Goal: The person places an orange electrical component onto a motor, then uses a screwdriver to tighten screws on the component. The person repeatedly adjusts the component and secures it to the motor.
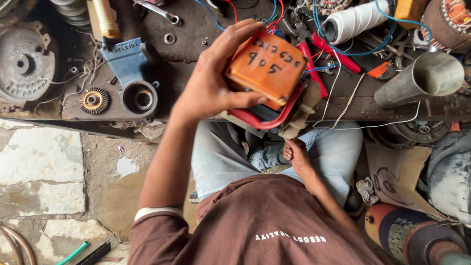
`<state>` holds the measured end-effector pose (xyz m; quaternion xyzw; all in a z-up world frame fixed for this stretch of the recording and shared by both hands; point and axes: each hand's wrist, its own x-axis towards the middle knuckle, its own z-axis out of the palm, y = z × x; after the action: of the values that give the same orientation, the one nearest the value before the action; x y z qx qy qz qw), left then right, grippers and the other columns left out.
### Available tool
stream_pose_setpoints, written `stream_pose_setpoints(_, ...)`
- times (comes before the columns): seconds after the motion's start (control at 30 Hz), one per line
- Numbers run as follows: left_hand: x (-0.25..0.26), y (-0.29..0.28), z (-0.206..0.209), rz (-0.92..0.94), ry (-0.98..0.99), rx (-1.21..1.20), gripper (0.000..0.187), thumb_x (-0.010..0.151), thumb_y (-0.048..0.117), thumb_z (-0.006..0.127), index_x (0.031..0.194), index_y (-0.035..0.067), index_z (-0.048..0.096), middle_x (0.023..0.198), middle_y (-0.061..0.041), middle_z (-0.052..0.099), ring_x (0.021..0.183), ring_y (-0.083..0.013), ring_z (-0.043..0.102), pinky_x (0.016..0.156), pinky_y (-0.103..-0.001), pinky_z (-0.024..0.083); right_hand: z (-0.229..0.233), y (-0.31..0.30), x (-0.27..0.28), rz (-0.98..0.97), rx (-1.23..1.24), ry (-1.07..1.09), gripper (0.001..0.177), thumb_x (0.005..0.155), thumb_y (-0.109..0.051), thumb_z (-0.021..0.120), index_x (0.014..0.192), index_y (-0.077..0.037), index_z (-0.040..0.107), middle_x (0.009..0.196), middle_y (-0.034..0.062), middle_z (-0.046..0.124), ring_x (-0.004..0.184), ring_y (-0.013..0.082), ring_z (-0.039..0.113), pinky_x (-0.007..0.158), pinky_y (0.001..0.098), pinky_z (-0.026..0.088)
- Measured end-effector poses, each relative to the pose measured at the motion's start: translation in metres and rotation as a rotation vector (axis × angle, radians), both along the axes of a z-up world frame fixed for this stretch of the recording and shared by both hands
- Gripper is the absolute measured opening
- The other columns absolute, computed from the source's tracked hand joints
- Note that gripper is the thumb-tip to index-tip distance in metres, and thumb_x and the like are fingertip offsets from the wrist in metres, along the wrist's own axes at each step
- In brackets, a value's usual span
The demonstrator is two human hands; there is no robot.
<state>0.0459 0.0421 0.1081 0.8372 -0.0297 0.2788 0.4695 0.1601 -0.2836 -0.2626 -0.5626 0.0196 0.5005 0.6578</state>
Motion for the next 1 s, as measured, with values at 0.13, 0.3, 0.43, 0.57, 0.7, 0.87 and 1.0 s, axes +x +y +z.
stream_pose_setpoints(0.13,-0.003,-0.029,-0.012,0.239,-0.058,-0.001,0.087,0.082,0.028,0.098,0.148,0.005,0.046,0.15,-0.014,0.054,0.144,-0.0263,0.056,0.124,-0.036,0.046,0.014,0.002,-0.001,0.025,-0.011,-0.048,0.041,0.097,-0.028,0.068,0.07,-0.014,0.042,0.056,-0.004,0.037,0.047,0.008,0.036,0.046,0.0261,0.03)
stream_pose_setpoints(0.3,-0.013,-0.045,-0.025,0.405,-0.146,-0.051,0.091,0.089,0.025,0.097,0.155,0.007,0.037,0.154,-0.015,0.049,0.147,-0.0252,0.051,0.126,-0.036,0.043,0.017,0.003,-0.006,0.051,-0.053,-0.076,0.04,0.095,-0.028,0.071,0.07,-0.015,0.043,0.057,-0.0051,0.039,0.047,0.0074,0.037,0.046,0.0258,0.031)
stream_pose_setpoints(0.43,-0.025,-0.029,-0.029,0.202,-0.166,-0.256,0.089,0.096,0.02,0.09,0.161,0.006,0.03,0.159,-0.015,0.048,0.148,-0.0245,0.048,0.127,-0.037,0.039,0.019,0.005,-0.006,0.107,-0.067,-0.14,0.041,0.095,-0.028,0.071,0.069,-0.015,0.042,0.058,-0.0054,0.039,0.048,0.0071,0.037,0.046,0.0258,0.031)
stream_pose_setpoints(0.57,-0.031,-0.016,-0.027,0.149,-0.123,-0.27,0.082,0.099,0.02,0.09,0.159,0.005,0.035,0.158,-0.014,0.052,0.147,-0.0238,0.054,0.128,-0.037,0.042,0.016,0.003,-0.007,0.13,-0.055,-0.176,0.042,0.095,-0.029,0.071,0.068,-0.016,0.042,0.059,-0.006,0.038,0.049,0.0065,0.037,0.047,0.0257,0.032)
stream_pose_setpoints(0.7,-0.03,-0.02,-0.026,0.209,-0.109,-0.194,0.071,0.099,0.019,0.088,0.152,0.005,0.044,0.153,-0.012,0.056,0.139,-0.0218,0.058,0.122,-0.036,0.046,0.009,0.001,-0.008,0.149,-0.096,-0.196,0.041,0.096,-0.03,0.071,0.069,-0.017,0.042,0.059,-0.0069,0.038,0.05,0.006,0.037,0.047,0.0258,0.031)
stream_pose_setpoints(0.87,-0.027,-0.043,-0.032,0.485,-0.207,-0.011,0.072,0.096,0.025,0.089,0.15,0.008,0.045,0.154,-0.012,0.053,0.144,-0.0268,0.055,0.123,-0.035,0.045,0.003,0.003,0.003,0.159,-0.182,-0.205,0.037,0.094,-0.028,0.072,0.071,-0.018,0.045,0.059,-0.0073,0.038,0.049,0.0059,0.034,0.045,0.0259,0.028)
stream_pose_setpoints(1.0,-0.052,-0.068,-0.05,0.67,-0.29,0.136,0.071,0.094,0.028,0.088,0.15,0.012,0.046,0.158,-0.013,0.047,0.147,-0.0303,0.049,0.12,-0.04,0.04,-0.007,0.0,-0.004,0.176,-0.113,-0.202,0.038,0.096,-0.026,0.073,0.074,-0.017,0.043,0.06,-0.0074,0.036,0.048,0.0056,0.034,0.045,0.0256,0.028)
